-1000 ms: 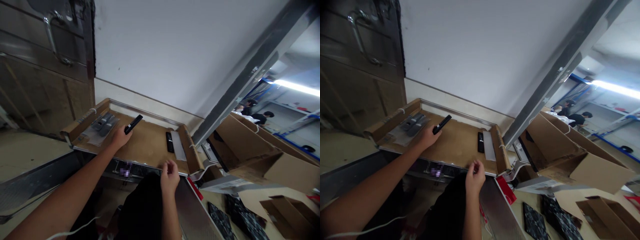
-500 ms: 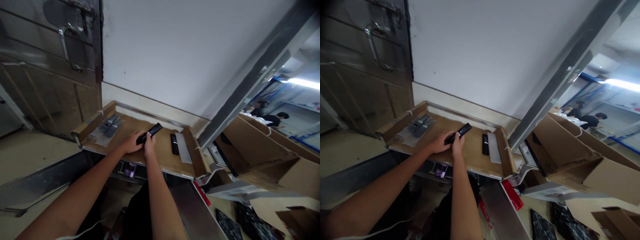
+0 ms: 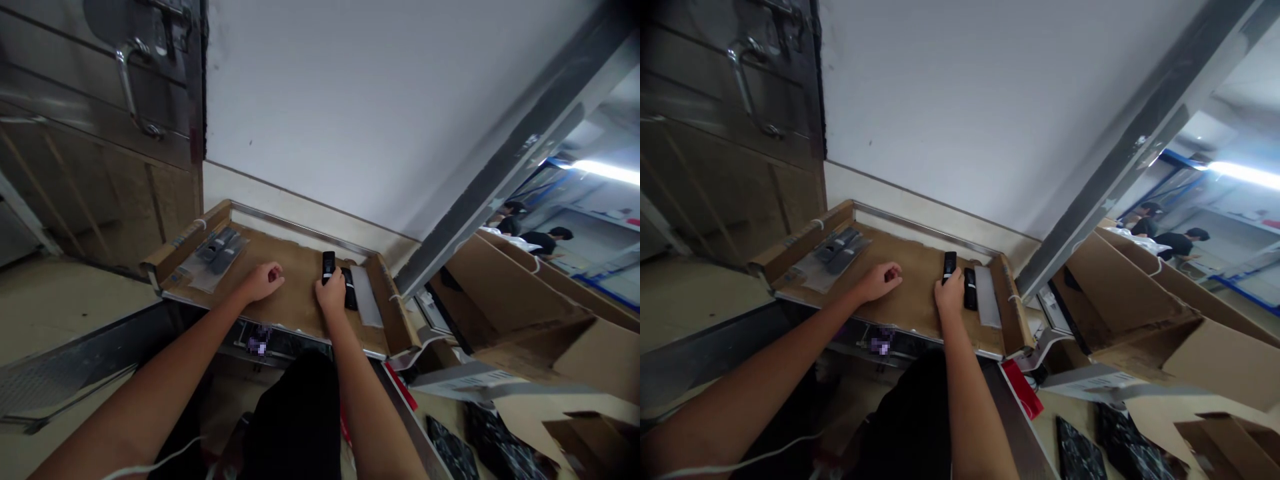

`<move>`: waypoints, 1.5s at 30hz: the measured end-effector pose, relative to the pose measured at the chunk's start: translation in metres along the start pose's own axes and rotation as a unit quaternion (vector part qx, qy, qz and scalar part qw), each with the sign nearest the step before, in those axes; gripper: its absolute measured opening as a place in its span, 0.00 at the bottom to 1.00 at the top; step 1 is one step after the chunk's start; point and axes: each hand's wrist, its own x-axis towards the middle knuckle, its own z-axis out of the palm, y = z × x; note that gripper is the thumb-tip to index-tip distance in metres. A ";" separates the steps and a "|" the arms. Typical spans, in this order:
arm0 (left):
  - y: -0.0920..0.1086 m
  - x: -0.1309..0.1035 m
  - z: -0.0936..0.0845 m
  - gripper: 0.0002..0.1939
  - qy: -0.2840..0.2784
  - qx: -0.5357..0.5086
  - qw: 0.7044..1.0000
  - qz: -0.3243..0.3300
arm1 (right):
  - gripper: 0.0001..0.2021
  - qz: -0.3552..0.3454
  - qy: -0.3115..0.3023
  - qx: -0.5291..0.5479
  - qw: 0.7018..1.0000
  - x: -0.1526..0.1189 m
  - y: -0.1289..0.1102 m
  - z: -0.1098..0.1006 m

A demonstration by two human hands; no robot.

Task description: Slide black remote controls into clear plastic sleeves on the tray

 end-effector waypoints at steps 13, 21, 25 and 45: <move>0.004 -0.002 -0.004 0.09 0.019 -0.006 1.000 -0.010 | 0.25 -0.022 0.077 -0.148 0.986 -0.004 0.010 0.013; 0.002 -0.001 -0.004 0.09 0.012 -0.011 1.000 -0.010 | 0.16 -0.001 0.096 -0.159 0.983 -0.011 0.014 0.013; 0.002 -0.001 -0.004 0.08 0.009 -0.010 1.000 -0.010 | 0.15 0.008 0.104 -0.165 0.981 -0.010 0.012 0.012; 0.027 -0.008 -0.013 0.15 0.092 0.297 0.950 0.017 | 0.13 -0.129 0.092 -0.116 0.981 -0.018 0.003 0.000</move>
